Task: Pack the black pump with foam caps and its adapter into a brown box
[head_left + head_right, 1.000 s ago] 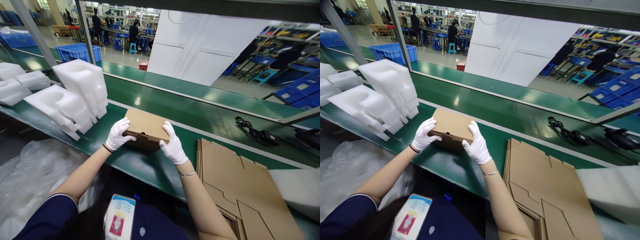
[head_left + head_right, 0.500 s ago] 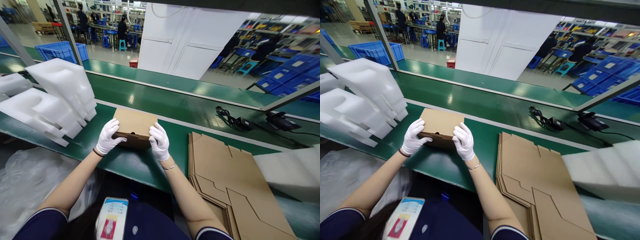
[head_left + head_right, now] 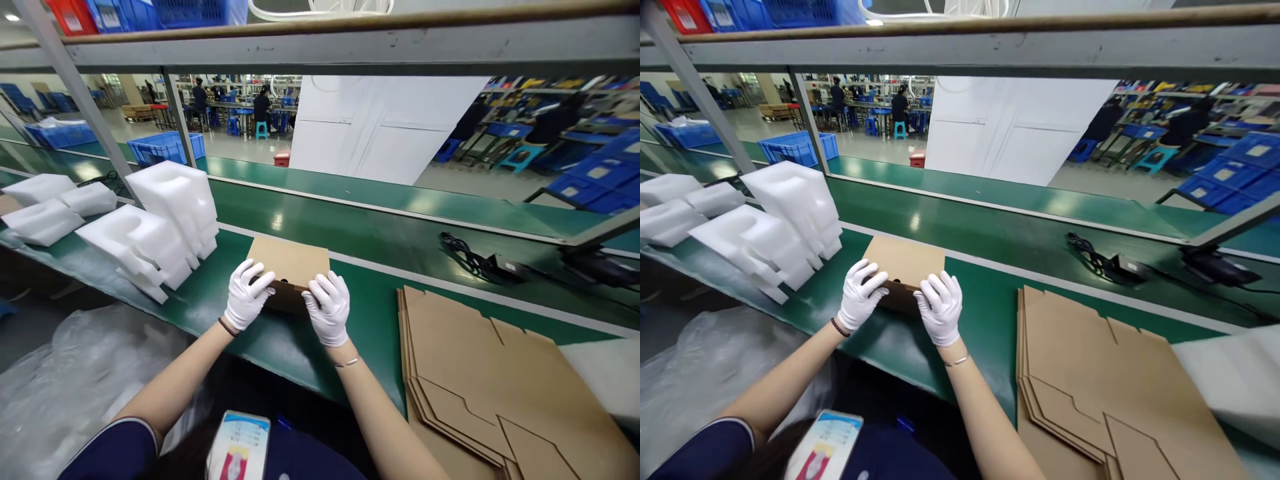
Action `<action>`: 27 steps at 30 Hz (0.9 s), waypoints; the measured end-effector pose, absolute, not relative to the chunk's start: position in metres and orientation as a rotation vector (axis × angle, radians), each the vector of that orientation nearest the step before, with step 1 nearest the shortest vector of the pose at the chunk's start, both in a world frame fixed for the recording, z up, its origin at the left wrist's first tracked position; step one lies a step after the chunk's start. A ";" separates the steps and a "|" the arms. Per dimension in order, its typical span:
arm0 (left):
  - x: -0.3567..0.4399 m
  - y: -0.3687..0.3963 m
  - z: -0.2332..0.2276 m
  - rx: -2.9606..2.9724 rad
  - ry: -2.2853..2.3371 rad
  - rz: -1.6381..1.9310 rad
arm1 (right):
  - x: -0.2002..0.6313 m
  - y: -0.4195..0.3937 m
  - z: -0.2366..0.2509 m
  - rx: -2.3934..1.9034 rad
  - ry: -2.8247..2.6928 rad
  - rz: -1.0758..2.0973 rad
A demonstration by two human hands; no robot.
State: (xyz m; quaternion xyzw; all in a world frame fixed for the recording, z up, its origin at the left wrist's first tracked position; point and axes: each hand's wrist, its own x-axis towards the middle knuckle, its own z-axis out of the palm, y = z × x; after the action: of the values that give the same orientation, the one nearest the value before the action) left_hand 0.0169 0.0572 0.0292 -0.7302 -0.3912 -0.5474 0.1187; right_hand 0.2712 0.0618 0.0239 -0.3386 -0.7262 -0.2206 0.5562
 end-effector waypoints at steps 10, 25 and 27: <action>0.061 0.046 0.041 -1.909 -1.564 -1.928 | 0.204 0.046 0.033 -1.127 -1.377 -0.298; 0.048 0.057 0.036 -1.845 -1.353 -1.760 | 0.223 0.064 0.027 -1.010 -1.495 -0.369; 0.045 0.074 0.040 -1.913 -1.395 -1.690 | 0.224 0.079 0.032 -1.025 -1.503 -0.412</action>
State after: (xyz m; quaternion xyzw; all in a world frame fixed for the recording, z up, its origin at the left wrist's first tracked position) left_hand 0.0445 0.0736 0.0397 -0.6531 -0.4763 -0.5772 0.1161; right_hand 0.2235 0.0788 0.0317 -0.4415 -0.6472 -0.1774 0.5956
